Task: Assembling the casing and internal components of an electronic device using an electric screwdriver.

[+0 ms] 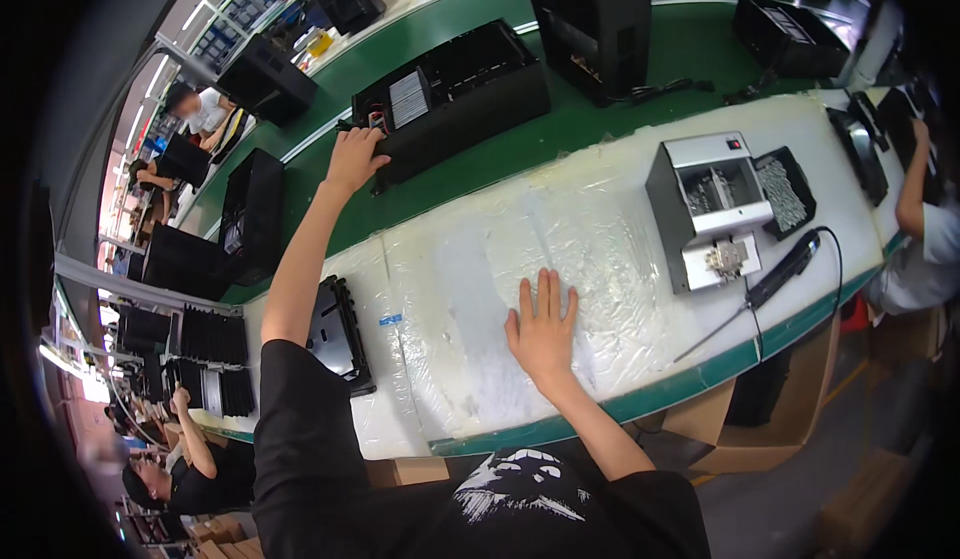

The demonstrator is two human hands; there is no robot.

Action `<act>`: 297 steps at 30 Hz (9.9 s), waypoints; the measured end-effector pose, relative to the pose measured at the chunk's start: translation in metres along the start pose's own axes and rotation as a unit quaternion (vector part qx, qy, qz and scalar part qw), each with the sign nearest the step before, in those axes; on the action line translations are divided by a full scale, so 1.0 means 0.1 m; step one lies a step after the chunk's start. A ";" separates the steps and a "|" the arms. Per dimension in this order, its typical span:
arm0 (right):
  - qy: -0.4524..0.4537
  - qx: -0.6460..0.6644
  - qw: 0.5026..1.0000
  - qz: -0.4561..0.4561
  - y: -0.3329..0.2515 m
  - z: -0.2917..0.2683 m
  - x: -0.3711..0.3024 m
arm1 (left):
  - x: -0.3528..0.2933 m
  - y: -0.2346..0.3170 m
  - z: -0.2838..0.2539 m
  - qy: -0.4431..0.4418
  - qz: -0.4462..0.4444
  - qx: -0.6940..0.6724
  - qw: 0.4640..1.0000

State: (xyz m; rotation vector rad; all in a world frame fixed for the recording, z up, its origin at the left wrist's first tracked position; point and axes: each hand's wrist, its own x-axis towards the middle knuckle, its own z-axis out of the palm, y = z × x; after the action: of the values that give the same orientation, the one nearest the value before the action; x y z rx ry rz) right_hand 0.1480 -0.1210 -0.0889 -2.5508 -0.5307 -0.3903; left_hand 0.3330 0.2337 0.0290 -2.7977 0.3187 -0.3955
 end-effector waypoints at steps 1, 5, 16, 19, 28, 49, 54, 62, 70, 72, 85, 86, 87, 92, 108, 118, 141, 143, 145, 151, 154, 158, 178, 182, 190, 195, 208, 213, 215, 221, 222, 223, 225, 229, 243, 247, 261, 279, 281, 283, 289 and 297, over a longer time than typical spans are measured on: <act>0.002 -0.004 1.000 0.006 0.01 0.00 0.03 | 0.03 -0.03 -0.01 -0.002 -0.004 -0.001 1.000; 0.013 0.013 1.000 0.000 -0.02 0.01 0.02 | 0.14 -0.02 -0.25 -0.056 -0.005 -0.013 0.998; 0.031 0.047 0.998 -0.007 0.08 -0.02 -0.03 | -0.41 0.99 -1.26 -0.054 -0.073 -0.270 0.959; 0.020 0.175 0.984 0.012 0.14 -0.14 0.01 | -0.67 1.40 -1.47 -0.059 -0.044 -0.286 0.955; 0.087 0.565 0.808 0.143 -0.10 -0.51 0.37 | -1.76 2.93 -1.66 -0.069 -0.012 -0.316 0.946; -0.002 0.336 0.934 -0.119 0.06 -1.15 0.58 | -2.77 2.65 -1.40 0.020 -0.142 -0.463 0.875; -0.172 0.480 0.818 -0.266 -0.40 -1.38 0.53 | -2.31 2.19 -1.94 0.140 -0.016 -0.186 0.972; -0.332 0.656 0.676 0.052 -0.42 -1.74 0.97 | -1.27 2.19 -2.01 0.414 -0.078 -0.265 0.867; 0.108 0.694 0.668 0.247 0.26 -1.53 0.23 | -1.94 2.12 -1.44 0.150 -0.108 -0.442 0.878; 0.114 0.701 0.656 0.256 0.41 -1.42 0.07 | -1.89 2.17 -1.49 0.163 -0.074 -0.477 0.861; 0.109 0.724 0.659 0.176 0.14 -1.55 0.39 | -1.52 2.63 -1.46 0.025 -0.027 -0.518 0.855; 0.105 0.723 0.659 0.176 0.05 -1.57 0.49 | -1.55 2.62 -1.47 0.023 -0.028 -0.519 0.854; 0.053 0.779 0.614 0.119 0.05 -1.57 0.57 | -1.54 2.65 -1.45 0.018 -0.028 -0.517 0.855; -0.226 0.826 0.516 -0.011 -0.39 -1.60 0.86 | -1.54 2.59 -1.50 -0.025 -0.029 -0.525 0.850; -0.140 0.903 0.406 -0.006 -0.41 -1.49 0.78 | -1.52 2.71 -1.48 -0.014 -0.054 -0.450 0.891; -0.147 0.914 0.379 0.006 -0.39 -1.43 0.88 | -1.50 2.73 -1.40 0.007 -0.040 -0.467 0.884; -0.362 0.715 0.588 -0.113 0.58 -2.10 0.49 | -1.53 2.77 -1.38 0.069 -0.061 -0.467 0.879; -0.419 0.672 0.601 -0.108 0.59 -2.04 0.26 | -1.57 2.77 -1.35 0.055 -0.075 -0.455 0.886; -0.113 0.750 0.651 -0.024 0.65 -1.76 -0.28 | -1.57 2.79 -1.35 0.048 -0.065 -0.455 0.887; -0.067 0.623 0.669 0.400 0.66 -1.73 -0.87 | -1.56 2.73 -1.40 0.024 -0.097 -0.546 0.832; -0.137 0.233 0.893 0.360 0.98 -1.85 -0.96 | -1.56 2.67 -1.45 -0.040 -0.071 -0.584 0.808; 0.060 0.140 0.944 0.294 1.26 -2.19 -0.79 | -1.52 2.67 -1.45 -0.036 -0.058 -0.589 0.805; -0.304 0.446 0.826 0.164 0.25 -1.39 0.10 | -1.47 2.56 -1.49 -0.155 -0.109 -0.650 0.736; -0.295 0.434 0.836 0.160 0.24 -1.43 0.12 | -1.47 2.59 -1.49 -0.155 -0.132 -0.650 0.732; -0.359 0.436 0.794 0.226 0.27 -1.47 0.18 | -1.47 2.67 -1.41 -0.095 -0.131 -0.638 0.753; -0.419 0.520 0.671 0.322 0.55 -1.23 0.04 | -1.44 2.65 -1.43 -0.119 -0.100 -0.610 0.777; -0.201 0.570 0.767 0.218 0.26 -1.14 0.08 | -1.87 1.69 -1.14 0.152 -0.339 -0.572 0.732; -0.149 0.387 0.902 0.125 0.05 -1.06 0.13 | -2.07 2.12 -0.91 0.072 -0.286 -0.758 0.581; -0.172 0.396 0.888 0.158 0.06 -1.17 0.09 | -2.16 2.30 -1.16 0.086 -0.289 -0.762 0.573; -0.202 0.331 0.903 0.184 0.25 -1.51 -0.14 | -2.68 2.24 -1.06 0.198 -0.403 -0.538 0.714; -0.192 0.328 0.904 0.195 0.28 -1.52 -0.13 | -2.61 2.00 -1.05 0.198 -0.435 -0.434 0.764; -0.155 0.349 0.897 0.221 0.36 -1.45 -0.15 | -2.56 1.73 -0.99 0.176 -0.435 -0.278 0.838; -0.143 0.380 0.883 0.235 0.29 -1.40 -0.01 | -2.61 1.40 -0.89 0.060 -0.516 -0.162 0.839; -0.121 0.381 0.897 0.187 0.18 -1.34 0.10 | -2.81 1.20 -0.66 -0.071 -0.597 -0.089 0.794; -0.168 0.590 0.789 0.041 -0.07 -1.59 0.67 | -1.88 1.78 -1.77 0.157 -0.182 -0.352 0.904; -0.255 0.525 0.808 0.082 -0.25 -1.71 0.87 | -1.64 2.10 -1.69 0.160 0.044 -0.292 0.942; -0.074 0.500 0.863 -0.011 0.02 -1.30 1.04 | -1.81 1.82 -1.17 0.210 -0.282 -0.682 0.641; -0.081 0.436 0.896 0.011 -0.02 -1.12 0.96 | -1.92 1.92 -0.95 0.210 -0.346 -0.573 0.712; -0.055 0.397 0.916 -0.008 0.00 -1.12 0.97 | -1.90 1.96 -0.93 0.230 -0.340 -0.530 0.743; -0.032 0.352 0.934 -0.053 0.07 -1.12 0.96 | -1.90 1.99 -0.91 0.242 -0.337 -0.504 0.758; 0.033 0.259 0.961 -0.097 0.13 -1.06 0.87 | -1.87 2.03 -0.93 0.243 -0.326 -0.496 0.767; 0.015 0.248 0.968 -0.044 0.15 -1.01 0.84 | -1.87 2.04 -0.91 0.250 -0.320 -0.517 0.753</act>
State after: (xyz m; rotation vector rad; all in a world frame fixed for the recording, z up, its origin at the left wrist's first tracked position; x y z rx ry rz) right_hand 0.2115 -0.1611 0.0198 -2.0418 -0.6412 -0.2837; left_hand 0.0946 0.0676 0.0038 -3.7562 -0.5552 -1.5608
